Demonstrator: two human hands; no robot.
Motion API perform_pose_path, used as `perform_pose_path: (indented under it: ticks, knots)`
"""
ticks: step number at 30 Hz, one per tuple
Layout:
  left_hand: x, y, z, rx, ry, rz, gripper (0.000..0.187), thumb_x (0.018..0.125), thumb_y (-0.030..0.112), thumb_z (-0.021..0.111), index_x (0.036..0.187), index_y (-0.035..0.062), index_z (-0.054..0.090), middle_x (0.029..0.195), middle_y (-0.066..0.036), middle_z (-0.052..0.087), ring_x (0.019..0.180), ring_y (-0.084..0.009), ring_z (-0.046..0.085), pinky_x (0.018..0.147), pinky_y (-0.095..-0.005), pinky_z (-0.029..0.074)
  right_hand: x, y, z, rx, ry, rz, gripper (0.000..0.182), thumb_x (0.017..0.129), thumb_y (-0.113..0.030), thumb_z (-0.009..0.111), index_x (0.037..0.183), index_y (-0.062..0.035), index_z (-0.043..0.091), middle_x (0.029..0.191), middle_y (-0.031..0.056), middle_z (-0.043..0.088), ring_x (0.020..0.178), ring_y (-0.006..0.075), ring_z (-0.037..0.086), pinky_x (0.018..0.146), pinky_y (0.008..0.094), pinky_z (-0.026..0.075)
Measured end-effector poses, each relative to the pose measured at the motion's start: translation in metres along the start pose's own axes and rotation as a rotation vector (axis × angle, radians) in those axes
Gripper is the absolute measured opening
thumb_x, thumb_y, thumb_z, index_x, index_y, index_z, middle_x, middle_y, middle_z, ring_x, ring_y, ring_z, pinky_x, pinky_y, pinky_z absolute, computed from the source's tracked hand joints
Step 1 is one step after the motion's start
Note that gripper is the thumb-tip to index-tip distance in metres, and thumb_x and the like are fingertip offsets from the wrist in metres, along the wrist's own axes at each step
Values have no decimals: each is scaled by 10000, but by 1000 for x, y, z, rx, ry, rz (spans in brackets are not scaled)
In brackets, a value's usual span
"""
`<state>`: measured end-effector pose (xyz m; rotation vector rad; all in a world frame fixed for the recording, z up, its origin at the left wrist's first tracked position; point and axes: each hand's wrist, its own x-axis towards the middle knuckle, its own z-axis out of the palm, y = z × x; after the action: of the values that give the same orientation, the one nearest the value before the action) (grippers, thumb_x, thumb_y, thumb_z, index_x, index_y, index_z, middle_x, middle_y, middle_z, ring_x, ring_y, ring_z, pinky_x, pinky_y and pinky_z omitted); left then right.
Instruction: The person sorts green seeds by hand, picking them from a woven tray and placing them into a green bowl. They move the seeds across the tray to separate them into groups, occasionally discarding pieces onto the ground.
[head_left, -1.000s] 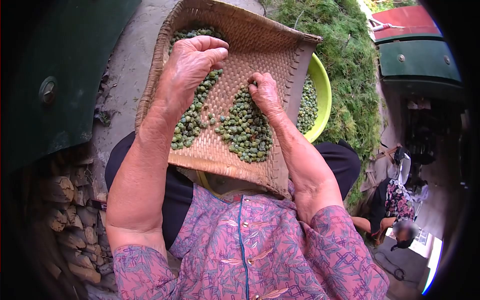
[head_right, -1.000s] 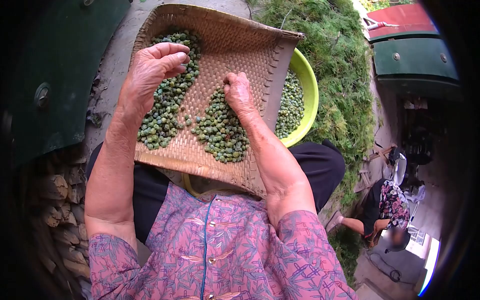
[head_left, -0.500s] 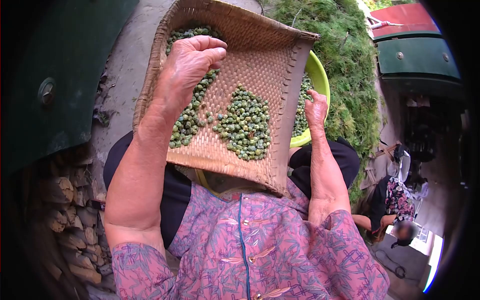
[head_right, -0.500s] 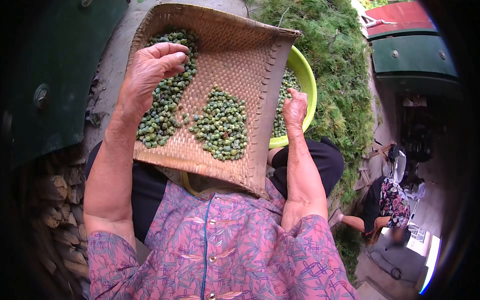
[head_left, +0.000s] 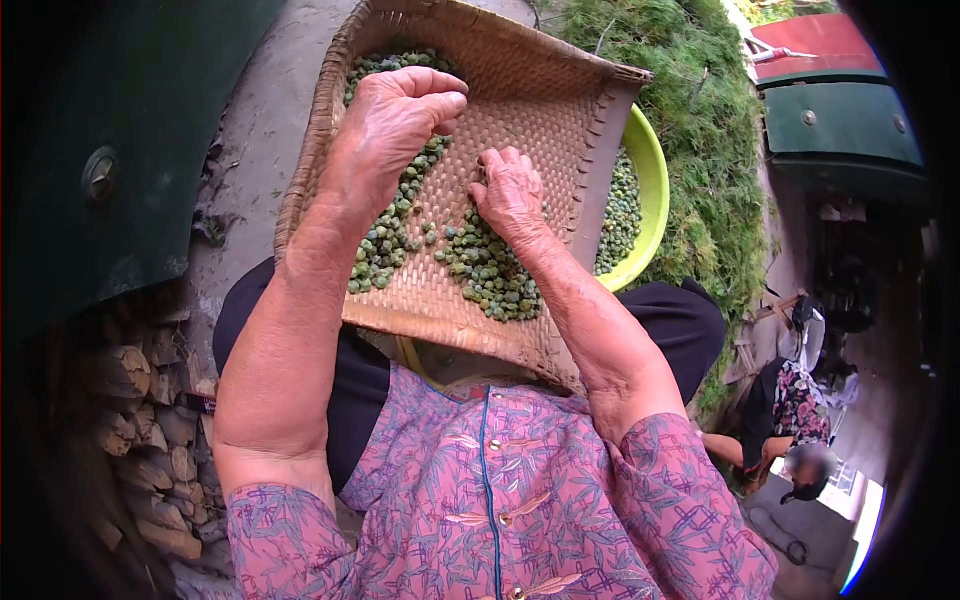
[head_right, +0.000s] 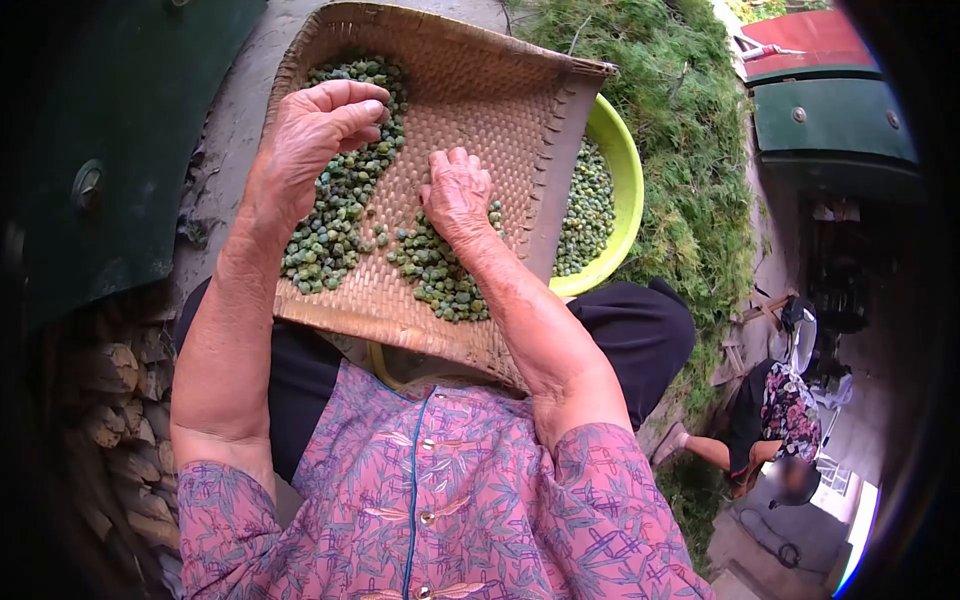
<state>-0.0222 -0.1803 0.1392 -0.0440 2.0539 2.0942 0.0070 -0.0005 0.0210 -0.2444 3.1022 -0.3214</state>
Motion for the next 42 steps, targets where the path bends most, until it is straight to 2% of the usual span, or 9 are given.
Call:
perform_pose_path:
  ticks: [5, 17, 22, 24, 28, 30, 32, 38, 42]
  knots:
    - [0, -1, 0, -11, 0, 1, 181, 829, 144, 651, 977, 43, 676, 853, -42, 670, 735, -104, 616, 723, -254, 507, 4, 9, 7, 126, 29, 50, 241, 709, -93, 612, 943, -42, 582, 957, 165, 519, 950, 346, 522, 799, 438, 464]
    - [1, -3, 1, 8, -14, -1, 190, 832, 135, 644, 990, 33, 672, 858, -52, 671, 750, -107, 616, 742, -257, 509, 3, 14, 10, 165, -33, -57, 116, 742, -41, 553, 857, -28, 565, 930, 191, 507, 919, 370, 520, 791, 446, 454]
    - [0, -2, 2, 7, -11, -10, 193, 831, 141, 648, 990, 35, 673, 860, -52, 672, 748, -106, 616, 742, -255, 508, 2, 21, 13, 257, -2, -74, 103, 745, -21, 548, 845, -37, 568, 913, 179, 511, 915, 357, 523, 788, 439, 454]
    - [-2, -2, 5, -23, 21, 1, 205, 805, 123, 641, 966, -2, 670, 791, -43, 642, 698, -103, 573, 670, -248, 475, 2, 24, 13, 282, -5, -74, 103, 745, -18, 549, 844, -40, 568, 908, 175, 512, 917, 351, 524, 789, 438, 454]
    - [-1, -3, 4, -17, 8, -9, 201, 806, 119, 641, 964, -1, 670, 791, -43, 644, 693, -102, 573, 671, -248, 476, 3, 27, 12, 315, -36, -138, 122, 734, -16, 573, 853, -41, 578, 896, 176, 508, 922, 354, 520, 785, 435, 449]
    - [1, -6, 3, 10, -22, -15, 194, 826, 142, 657, 990, 39, 676, 854, -49, 675, 741, -105, 617, 732, -258, 509, 4, 29, 12, 316, -63, -137, 123, 730, -13, 579, 850, -38, 581, 897, 178, 506, 927, 355, 519, 786, 428, 447]
    - [1, -6, 3, 8, -22, -11, 195, 828, 145, 656, 992, 40, 675, 854, -50, 675, 739, -105, 618, 732, -259, 509, 2, 32, 13, 363, 38, -158, 80, 746, -14, 599, 825, -23, 598, 843, 153, 538, 833, 320, 560, 742, 388, 467]
    - [-1, -6, 1, 6, -19, -9, 198, 839, 148, 643, 1006, 44, 667, 867, -58, 675, 739, -106, 620, 732, -263, 511, -14, 82, -19, 401, 306, 141, 124, 720, -31, 601, 835, -53, 642, 774, 111, 578, 688, 216, 593, 665, 314, 490]
    - [-4, -12, 3, 11, -20, -20, 203, 842, 163, 636, 1003, 42, 664, 878, -58, 673, 743, -110, 622, 734, -268, 510, -38, 146, -34, 233, 323, 259, 177, 712, -14, 554, 839, -56, 670, 792, 119, 609, 757, 255, 603, 740, 343, 483]
